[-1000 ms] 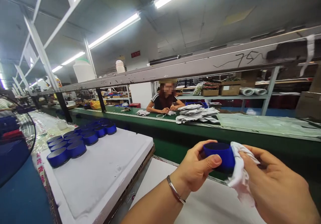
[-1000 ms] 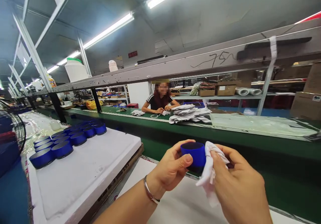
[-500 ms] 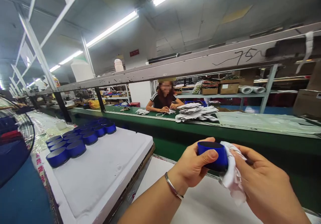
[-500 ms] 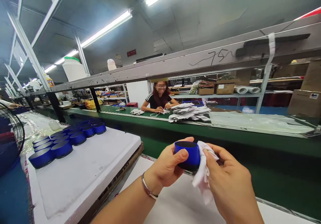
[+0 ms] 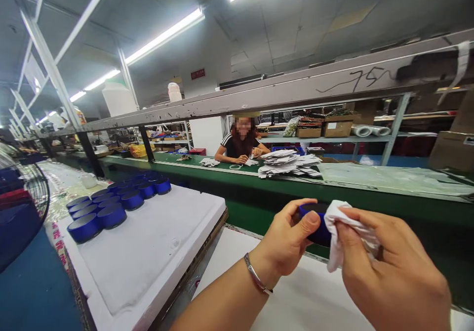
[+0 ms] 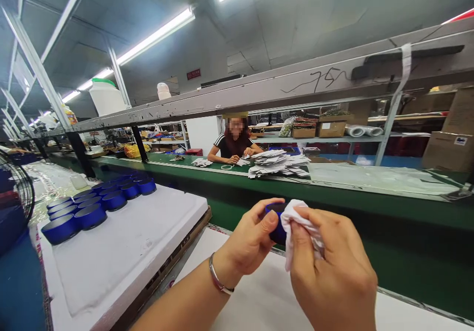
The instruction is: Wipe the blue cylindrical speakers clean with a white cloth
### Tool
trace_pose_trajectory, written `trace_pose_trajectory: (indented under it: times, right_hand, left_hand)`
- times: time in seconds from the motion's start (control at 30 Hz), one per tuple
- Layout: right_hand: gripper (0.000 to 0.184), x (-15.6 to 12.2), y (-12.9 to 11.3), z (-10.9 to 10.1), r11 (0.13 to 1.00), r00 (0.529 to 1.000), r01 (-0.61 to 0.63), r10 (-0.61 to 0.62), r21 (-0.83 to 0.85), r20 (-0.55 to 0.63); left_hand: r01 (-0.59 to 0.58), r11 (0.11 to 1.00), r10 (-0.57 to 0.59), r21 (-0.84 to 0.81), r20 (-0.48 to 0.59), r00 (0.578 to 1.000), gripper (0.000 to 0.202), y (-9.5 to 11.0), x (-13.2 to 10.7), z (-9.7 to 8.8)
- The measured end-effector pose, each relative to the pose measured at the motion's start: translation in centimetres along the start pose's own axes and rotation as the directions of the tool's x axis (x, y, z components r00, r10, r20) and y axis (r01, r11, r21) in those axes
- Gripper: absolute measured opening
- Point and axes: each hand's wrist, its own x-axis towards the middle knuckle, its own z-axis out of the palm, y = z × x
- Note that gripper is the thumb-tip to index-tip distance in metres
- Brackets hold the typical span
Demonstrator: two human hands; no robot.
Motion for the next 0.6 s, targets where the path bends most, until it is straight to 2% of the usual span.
trace_pose_trajectory:
  times: [0.03,0.07,0.13,0.17,0.2,0.23,0.3,0.33,0.37,0.4,0.47,0.53,0.6]
  right_hand:
    - [0.047,0.2,-0.3,0.1,0.995,0.995,-0.102,0.102,0.002,-0.005]
    - [0.052,0.5,-0.5,0.1,0.965,0.965,-0.262,0.262,0.012,0.017]
    - [0.064,1.0,-0.7,0.0,0.838,0.836,-0.545,0.541,0.029,0.086]
    - [0.067,1.2,-0.8,0.0,0.799,0.796,-0.6,0.594,0.028,0.113]
    - [0.067,1.1,-0.8,-0.1,0.812,0.809,-0.583,0.576,0.025,0.119]
    - [0.063,0.9,-0.8,0.0,0.866,0.863,-0.5,0.495,0.027,0.105]
    - [0.052,0.1,-0.7,0.3,0.974,0.974,-0.226,0.225,0.031,0.041]
    - [0.047,-0.2,-0.5,0.5,0.995,0.995,-0.101,0.101,0.026,0.011]
    - [0.045,-0.4,-0.4,0.6,0.999,0.999,-0.038,0.038,0.017,-0.014]
    - [0.046,-0.5,-0.2,0.7,0.999,0.999,-0.048,0.048,0.004,-0.022]
    - [0.053,-0.3,-0.1,0.5,0.975,0.975,-0.222,0.222,-0.017,-0.012]
    - [0.058,0.1,-0.4,0.2,0.904,0.904,-0.428,0.428,0.018,-0.001]
    - [0.052,0.3,-0.9,0.0,0.833,0.838,-0.546,0.544,0.093,0.045]
  left_hand:
    - [-0.02,0.999,0.02,0.032,-0.016,1.0,0.096,0.1,-0.1,0.2]
    - [-0.027,0.998,0.029,0.063,-0.029,0.999,0.101,0.1,-0.2,0.3]
    - [-0.02,0.994,0.026,0.106,-0.06,0.998,0.11,0.2,-0.3,0.5]
    - [-0.012,0.994,0.02,0.113,-0.076,0.997,0.112,0.2,-0.3,0.6]
    - [-0.005,0.994,0.015,0.112,-0.09,0.996,0.113,0.2,-0.3,0.8]
    - [-0.006,0.994,0.017,0.105,-0.105,0.994,0.113,0.2,-0.3,0.9]
    - [-0.025,0.996,0.037,0.09,-0.131,0.991,0.11,0.3,-0.4,1.1]
    - [-0.04,0.995,0.053,0.092,-0.142,0.988,0.108,0.3,-0.4,1.2]
    - [-0.052,0.994,0.067,0.1,-0.148,0.987,0.107,0.4,-0.5,1.3]
    - [-0.057,0.992,0.073,0.112,-0.149,0.986,0.106,0.4,-0.6,1.4]
    - [-0.051,0.989,0.071,0.141,-0.142,0.987,0.106,0.5,-0.8,1.5]
    - [-0.043,0.988,0.063,0.151,-0.128,0.99,0.107,0.5,-0.9,1.6]
    - [-0.051,0.99,0.064,0.135,-0.098,0.993,0.108,0.3,-1.0,1.6]
